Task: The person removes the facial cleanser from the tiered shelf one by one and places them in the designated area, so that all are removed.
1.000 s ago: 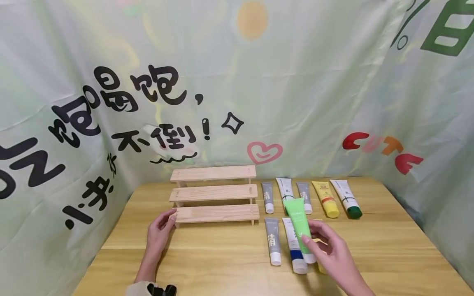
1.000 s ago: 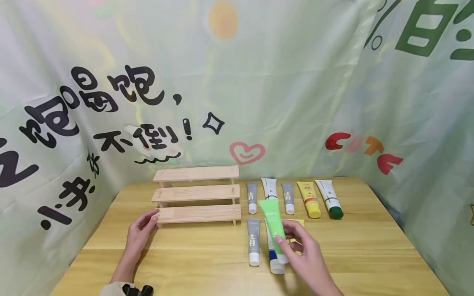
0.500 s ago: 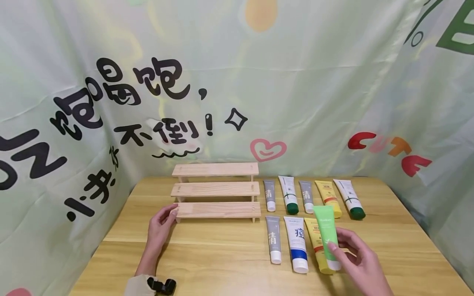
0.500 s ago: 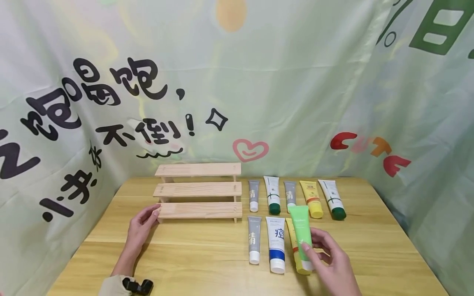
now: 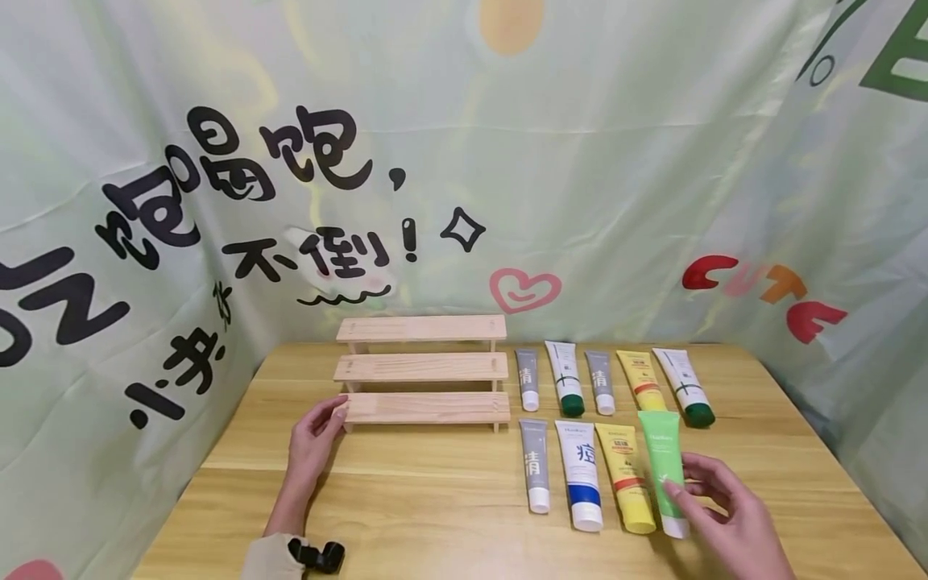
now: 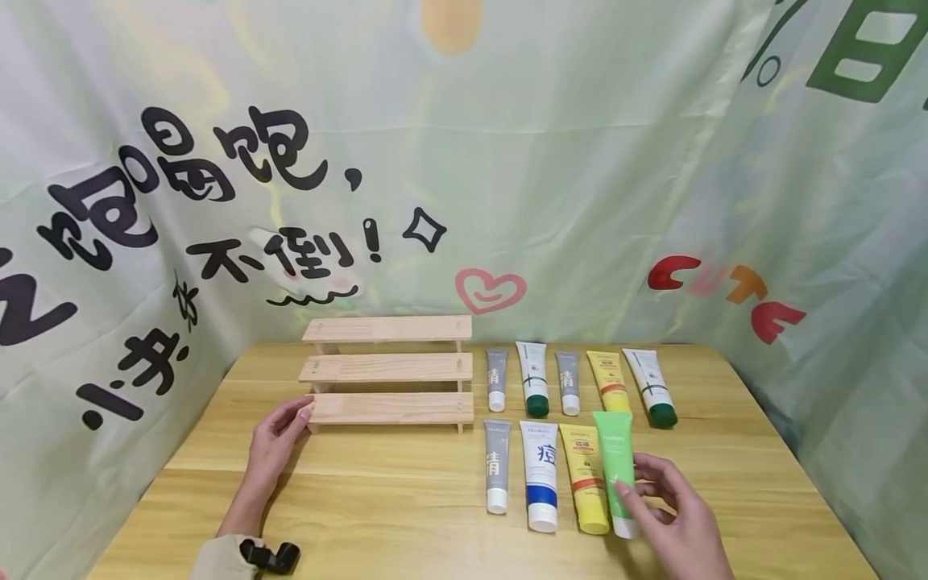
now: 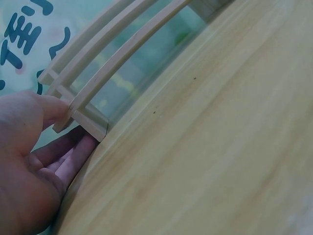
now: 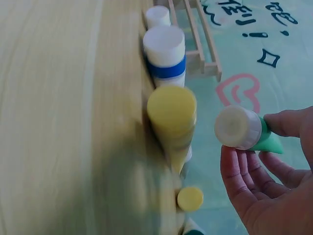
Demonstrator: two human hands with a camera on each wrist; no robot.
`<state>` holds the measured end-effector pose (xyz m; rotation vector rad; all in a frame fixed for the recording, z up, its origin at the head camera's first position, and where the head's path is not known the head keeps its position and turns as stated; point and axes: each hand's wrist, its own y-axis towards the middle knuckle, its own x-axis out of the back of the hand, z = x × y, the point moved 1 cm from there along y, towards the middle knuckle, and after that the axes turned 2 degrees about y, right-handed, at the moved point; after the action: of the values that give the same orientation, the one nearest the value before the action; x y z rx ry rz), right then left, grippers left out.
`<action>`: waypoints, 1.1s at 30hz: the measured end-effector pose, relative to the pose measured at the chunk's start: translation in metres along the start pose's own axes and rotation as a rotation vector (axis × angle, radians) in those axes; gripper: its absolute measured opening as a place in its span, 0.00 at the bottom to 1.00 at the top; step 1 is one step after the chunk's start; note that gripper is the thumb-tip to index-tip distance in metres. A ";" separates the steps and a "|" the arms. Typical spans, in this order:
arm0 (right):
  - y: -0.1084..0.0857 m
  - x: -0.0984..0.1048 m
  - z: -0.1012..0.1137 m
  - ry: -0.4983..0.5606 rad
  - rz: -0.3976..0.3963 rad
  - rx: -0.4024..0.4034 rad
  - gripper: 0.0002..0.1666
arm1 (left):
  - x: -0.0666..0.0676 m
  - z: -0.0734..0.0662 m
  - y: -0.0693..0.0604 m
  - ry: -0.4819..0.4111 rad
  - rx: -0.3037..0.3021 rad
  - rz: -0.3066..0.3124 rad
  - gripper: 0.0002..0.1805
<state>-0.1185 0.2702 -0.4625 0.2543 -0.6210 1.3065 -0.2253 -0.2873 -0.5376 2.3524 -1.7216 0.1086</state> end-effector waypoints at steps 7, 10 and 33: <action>0.010 0.006 -0.015 -0.046 0.015 -0.011 0.45 | 0.000 -0.001 0.001 0.001 -0.018 0.001 0.17; 0.014 0.009 -0.021 -0.080 0.009 -0.009 0.47 | -0.001 -0.002 0.002 0.013 -0.017 -0.001 0.17; 0.042 0.013 -0.038 -0.275 0.112 0.036 0.46 | 0.000 0.001 0.001 -0.002 -0.010 0.003 0.17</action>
<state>-0.1464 0.3115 -0.4928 0.4384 -0.8546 1.4035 -0.2266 -0.2884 -0.5385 2.3439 -1.7226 0.0981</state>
